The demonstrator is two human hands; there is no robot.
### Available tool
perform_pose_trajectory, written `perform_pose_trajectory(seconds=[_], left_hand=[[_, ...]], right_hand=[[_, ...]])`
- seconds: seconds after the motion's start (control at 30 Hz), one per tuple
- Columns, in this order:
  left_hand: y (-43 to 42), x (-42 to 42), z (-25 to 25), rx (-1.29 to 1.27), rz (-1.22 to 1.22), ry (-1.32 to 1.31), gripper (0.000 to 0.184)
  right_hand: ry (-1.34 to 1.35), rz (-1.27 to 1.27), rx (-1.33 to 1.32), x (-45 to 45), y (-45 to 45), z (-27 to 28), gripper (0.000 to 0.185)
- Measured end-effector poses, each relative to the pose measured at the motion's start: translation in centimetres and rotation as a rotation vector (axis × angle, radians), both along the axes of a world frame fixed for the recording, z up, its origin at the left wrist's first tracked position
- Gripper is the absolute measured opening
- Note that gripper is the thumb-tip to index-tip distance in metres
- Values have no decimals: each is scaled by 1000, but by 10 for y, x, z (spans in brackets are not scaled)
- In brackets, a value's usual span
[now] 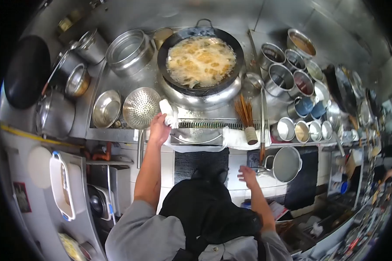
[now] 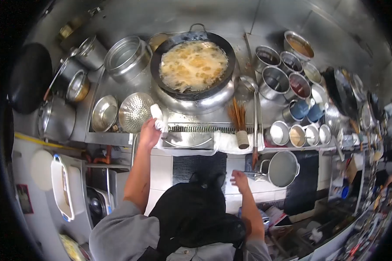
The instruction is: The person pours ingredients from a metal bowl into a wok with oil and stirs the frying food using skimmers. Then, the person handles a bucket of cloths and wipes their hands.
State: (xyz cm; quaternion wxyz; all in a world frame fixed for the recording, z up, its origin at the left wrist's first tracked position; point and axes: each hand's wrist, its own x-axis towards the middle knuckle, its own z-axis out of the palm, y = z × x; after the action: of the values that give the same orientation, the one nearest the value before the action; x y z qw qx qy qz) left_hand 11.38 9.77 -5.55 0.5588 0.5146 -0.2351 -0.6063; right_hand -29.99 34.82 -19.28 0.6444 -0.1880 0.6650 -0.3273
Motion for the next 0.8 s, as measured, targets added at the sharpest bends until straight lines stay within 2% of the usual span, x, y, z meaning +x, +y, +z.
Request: perform_pose_trajectory(seconds=[0.07,0.13,0.2,0.23,0.3,0.4,0.57,0.67,0.73,0.8], left_hand=[[-21,-20,-1,-60,-76,398,16],[-41,-43,-5,-23,-52,417,23],[-58,-53,-18,-109,-210,623,26],[-53,-80,13,-37,-105,497,26],[-53,-102,29,-17,-118,409,24],[-55,-117,34,-80,-121,338,37],[-83,-120,28,8,-63,115,55],[-101,-104,40,104,-224,201,53],[-98,-114,53,72,-155,144,51],[-108,-101,50,53,-207,153,50]], right_hand=[[-100,-142,15,7,-32,-17,41],[-172,-275,-32,18,-60,-32,37],[-236,-394,-67,33,-81,-46,27],[-266,-405,-79,39,-90,-50,27],[-323,-444,-105,49,-100,-58,28],[-339,-520,-94,51,-112,-49,29],[-347,-592,-150,49,-111,-59,30],[-356,-642,-172,48,-111,-57,32],[-386,-658,-175,52,-112,-61,31],[-409,-646,-159,55,-113,-62,26]])
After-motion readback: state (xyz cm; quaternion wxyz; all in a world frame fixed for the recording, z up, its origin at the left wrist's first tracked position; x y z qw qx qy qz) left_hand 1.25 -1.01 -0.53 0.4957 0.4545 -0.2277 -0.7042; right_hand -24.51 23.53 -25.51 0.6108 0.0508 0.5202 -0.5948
